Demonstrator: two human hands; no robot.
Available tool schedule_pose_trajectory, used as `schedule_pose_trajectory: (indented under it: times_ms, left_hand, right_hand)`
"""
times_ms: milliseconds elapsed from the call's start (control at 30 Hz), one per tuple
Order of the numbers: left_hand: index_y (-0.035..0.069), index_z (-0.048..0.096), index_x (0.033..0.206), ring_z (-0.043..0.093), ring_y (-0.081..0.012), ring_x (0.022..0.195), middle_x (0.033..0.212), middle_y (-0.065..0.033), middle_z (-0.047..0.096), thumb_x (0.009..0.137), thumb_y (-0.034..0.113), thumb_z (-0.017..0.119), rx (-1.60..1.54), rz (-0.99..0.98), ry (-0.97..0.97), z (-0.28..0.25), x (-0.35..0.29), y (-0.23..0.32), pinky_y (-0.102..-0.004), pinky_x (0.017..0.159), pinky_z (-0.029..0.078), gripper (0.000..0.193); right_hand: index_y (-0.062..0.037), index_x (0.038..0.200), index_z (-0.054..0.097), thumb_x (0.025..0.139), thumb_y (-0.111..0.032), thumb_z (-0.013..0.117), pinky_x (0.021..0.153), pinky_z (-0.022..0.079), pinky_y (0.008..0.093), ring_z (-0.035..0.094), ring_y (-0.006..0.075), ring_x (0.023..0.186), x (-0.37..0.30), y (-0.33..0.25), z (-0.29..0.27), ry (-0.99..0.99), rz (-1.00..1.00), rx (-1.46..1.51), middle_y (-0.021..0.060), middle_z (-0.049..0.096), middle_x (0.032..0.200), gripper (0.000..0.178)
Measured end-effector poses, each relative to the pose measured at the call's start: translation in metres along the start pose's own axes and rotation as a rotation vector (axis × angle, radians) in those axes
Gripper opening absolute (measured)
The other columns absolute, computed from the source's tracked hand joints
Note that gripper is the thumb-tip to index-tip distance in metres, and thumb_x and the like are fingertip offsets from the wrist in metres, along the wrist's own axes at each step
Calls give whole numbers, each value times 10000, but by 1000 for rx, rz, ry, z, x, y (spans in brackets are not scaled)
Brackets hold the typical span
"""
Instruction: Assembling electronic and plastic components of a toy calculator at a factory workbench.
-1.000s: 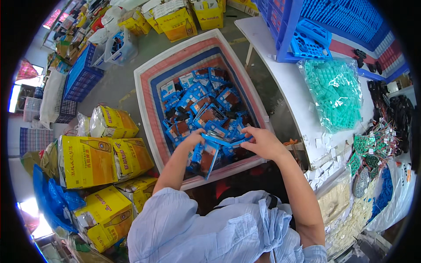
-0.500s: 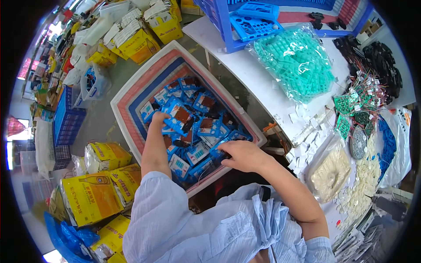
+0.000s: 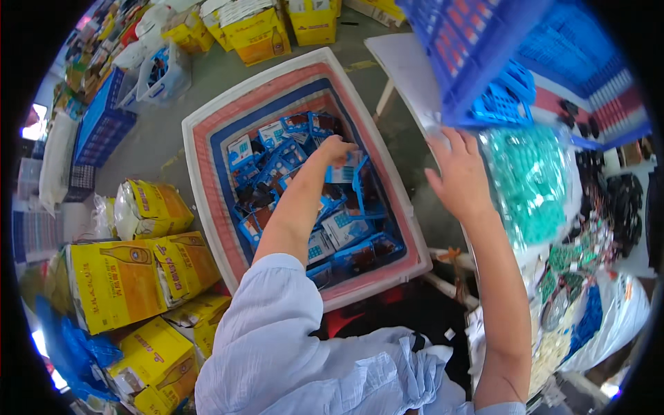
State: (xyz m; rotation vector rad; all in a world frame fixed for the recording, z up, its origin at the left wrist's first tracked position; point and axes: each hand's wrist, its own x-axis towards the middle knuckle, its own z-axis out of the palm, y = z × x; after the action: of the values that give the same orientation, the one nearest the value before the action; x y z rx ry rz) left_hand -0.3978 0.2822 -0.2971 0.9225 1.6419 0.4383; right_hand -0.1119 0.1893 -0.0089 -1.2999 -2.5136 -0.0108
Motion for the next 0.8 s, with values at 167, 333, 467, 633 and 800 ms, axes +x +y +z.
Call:
schedule_pose_trajectory:
  times_ms: [167,333,467,633,800]
  left_hand:
    - [-12,607,1135,691,-264,775,963,-177,683,828,335,781,-497,-90,274,-60,92,-64,-413,639,606,495]
    - [-41,691,1096,667,-434,1081,1110,-289,697,809,279,669,6,-163,759,-103,152,-108,-450,966,519,430]
    - [-20,689,1087,651,-436,1119,1157,-287,681,817,268,658,206,-198,880,-151,203,-178,-475,963,524,396]
    - [-28,664,1138,652,-423,1131,1183,-279,674,841,236,645,353,-267,778,-177,254,-227,-485,961,528,397]
    - [-34,543,1315,569,-413,1259,1340,-283,581,793,371,754,431,-448,616,-178,319,-285,-463,1040,489,693]
  right_hand:
    - [-98,1362,535,716,-9,756,1036,412,504,447,426,1223,16,-1,22,-91,53,41,175,479,1320,689]
    - [-79,1368,528,734,-2,725,1071,344,537,384,439,1266,21,-3,29,-151,150,-39,184,450,1340,669]
    - [-76,1378,507,767,-8,710,1079,320,553,390,436,1269,23,1,32,-222,165,-123,192,446,1342,648]
    - [-76,1402,459,831,-41,698,1091,288,570,379,431,1300,9,6,31,-279,178,-164,216,416,1364,620]
    - [-92,1375,500,806,-162,839,978,404,521,402,404,1219,1,17,31,-253,160,-155,256,367,1342,666]
